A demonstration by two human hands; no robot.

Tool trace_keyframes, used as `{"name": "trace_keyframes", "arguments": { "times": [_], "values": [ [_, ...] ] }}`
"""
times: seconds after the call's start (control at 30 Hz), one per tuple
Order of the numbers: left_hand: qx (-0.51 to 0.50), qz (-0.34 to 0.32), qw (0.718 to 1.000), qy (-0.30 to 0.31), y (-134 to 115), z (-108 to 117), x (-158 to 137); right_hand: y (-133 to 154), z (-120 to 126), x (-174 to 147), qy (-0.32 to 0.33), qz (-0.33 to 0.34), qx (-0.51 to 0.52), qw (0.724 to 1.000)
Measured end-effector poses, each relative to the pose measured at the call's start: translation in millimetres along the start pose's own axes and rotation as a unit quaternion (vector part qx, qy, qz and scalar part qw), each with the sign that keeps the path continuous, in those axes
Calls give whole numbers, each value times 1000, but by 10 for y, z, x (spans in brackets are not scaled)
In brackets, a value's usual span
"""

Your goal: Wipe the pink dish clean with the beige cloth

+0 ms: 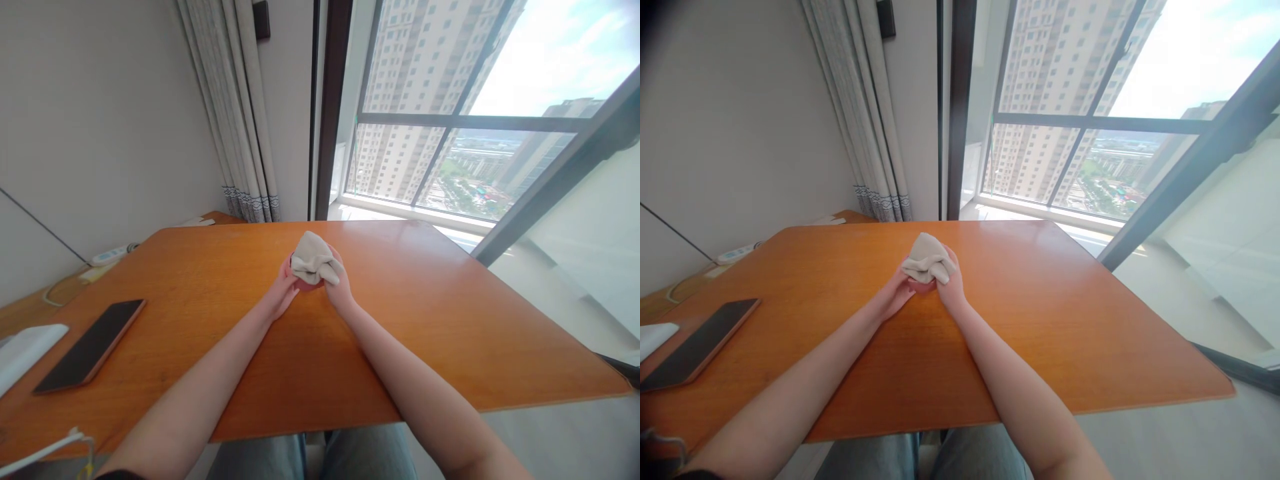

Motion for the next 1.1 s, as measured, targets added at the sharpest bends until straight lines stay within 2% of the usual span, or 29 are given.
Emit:
{"name": "trace_keyframes", "arguments": {
  "times": [0.07,0.17,0.23,0.33,0.47,0.53,0.6,0.7,0.83,0.97,1.1],
  "values": [
    [3,51,999,19,20,25,-2,11,67,42,-10,-17,5,1000],
    [15,110,993,40,28,107,8,1,80,61,37,-23,4,999],
    [22,94,995,12,24,164,27,-24,39,40,70,-15,1,997],
    [-1,20,999,-32,11,170,48,-70,-38,-13,72,-7,-11,997],
    [-43,-54,997,23,-38,46,31,-74,-91,-64,41,-16,-6,999],
    [-48,-54,996,58,-59,11,21,-40,-71,-65,20,-12,-3,1000],
    [-45,-18,996,73,-54,28,26,-4,-27,-51,-1,-5,1,1000],
    [-16,57,997,40,-5,130,57,25,10,-23,41,7,-3,999],
    [35,97,994,-27,29,249,92,19,-24,-28,141,30,-36,989],
    [16,97,994,-42,18,215,97,-7,-19,-30,111,28,-43,992],
    [-69,38,993,-89,47,142,97,-39,-26,-38,71,9,-30,997]
  ]
}}
Point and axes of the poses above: each hand's wrist, its own x-axis towards the middle knuckle, its own z-axis out of the back of the hand, y = z × x, the point moved 2 cm from there along x, towards the middle knuckle, and after that the axes turned 6 degrees about -z, right-handed, at the moved point
